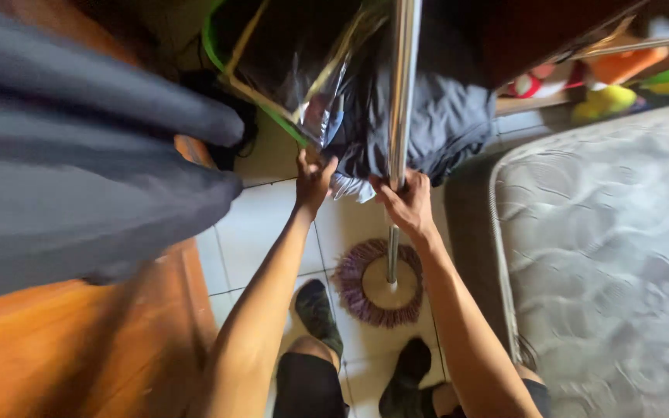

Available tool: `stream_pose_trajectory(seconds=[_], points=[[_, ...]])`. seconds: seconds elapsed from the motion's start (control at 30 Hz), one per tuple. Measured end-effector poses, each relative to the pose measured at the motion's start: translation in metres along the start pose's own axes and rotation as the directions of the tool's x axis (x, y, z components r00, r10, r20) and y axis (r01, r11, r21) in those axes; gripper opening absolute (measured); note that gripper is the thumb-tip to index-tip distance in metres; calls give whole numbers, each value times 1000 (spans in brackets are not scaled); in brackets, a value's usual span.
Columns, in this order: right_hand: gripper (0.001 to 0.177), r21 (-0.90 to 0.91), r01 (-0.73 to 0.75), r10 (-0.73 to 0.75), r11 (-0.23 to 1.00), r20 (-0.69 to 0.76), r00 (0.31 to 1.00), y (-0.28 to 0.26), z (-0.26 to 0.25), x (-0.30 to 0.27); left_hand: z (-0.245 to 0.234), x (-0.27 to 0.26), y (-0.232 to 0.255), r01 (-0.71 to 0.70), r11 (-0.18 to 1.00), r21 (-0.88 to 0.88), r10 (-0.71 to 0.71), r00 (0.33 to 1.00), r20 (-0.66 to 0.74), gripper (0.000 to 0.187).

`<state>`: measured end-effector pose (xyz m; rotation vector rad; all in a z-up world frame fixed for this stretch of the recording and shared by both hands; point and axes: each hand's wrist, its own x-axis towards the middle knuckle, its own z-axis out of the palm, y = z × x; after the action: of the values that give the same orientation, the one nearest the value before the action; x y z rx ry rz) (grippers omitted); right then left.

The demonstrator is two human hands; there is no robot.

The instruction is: Mopping a tiled floor in a bedroom area around furniture.

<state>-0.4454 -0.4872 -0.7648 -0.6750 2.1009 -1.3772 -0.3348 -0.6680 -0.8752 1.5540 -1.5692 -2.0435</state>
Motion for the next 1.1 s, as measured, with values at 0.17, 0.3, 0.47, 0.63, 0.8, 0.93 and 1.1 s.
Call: stream_pose_trajectory(seconds=[0.17, 0.3, 0.47, 0.63, 0.8, 0.93, 1.1], points=[[25, -45, 117, -120, 992, -66, 991, 33, 22, 40, 22, 91, -73, -535, 813, 231, 577, 794, -191, 101], [27, -56, 153, -159, 987, -117, 980, 52, 20, 47, 26, 99, -72, -605, 770, 202, 638, 729, -248, 117], [27, -95, 193, -203, 977, -100, 974, 65, 10, 57, 22, 109, -73, -457, 889, 14, 452, 873, -183, 100], [24, -116, 362, -370, 925, -58, 927, 57, -3, 59, 0, 184, -96, -671, 736, -88, 668, 741, -66, 77], [19, -34, 190, -191, 981, -62, 980, 43, -6, 60, -24, 170, -52, -453, 877, 159, 467, 882, -65, 84], [27, -123, 154, -165, 980, -87, 982, 54, -18, 78, -29, 212, -54, -514, 853, 95, 515, 857, 17, 66], [30, -46, 200, -205, 979, -159, 966, 52, -32, 77, -32, 288, -67, -629, 767, 126, 609, 776, 163, 74]])
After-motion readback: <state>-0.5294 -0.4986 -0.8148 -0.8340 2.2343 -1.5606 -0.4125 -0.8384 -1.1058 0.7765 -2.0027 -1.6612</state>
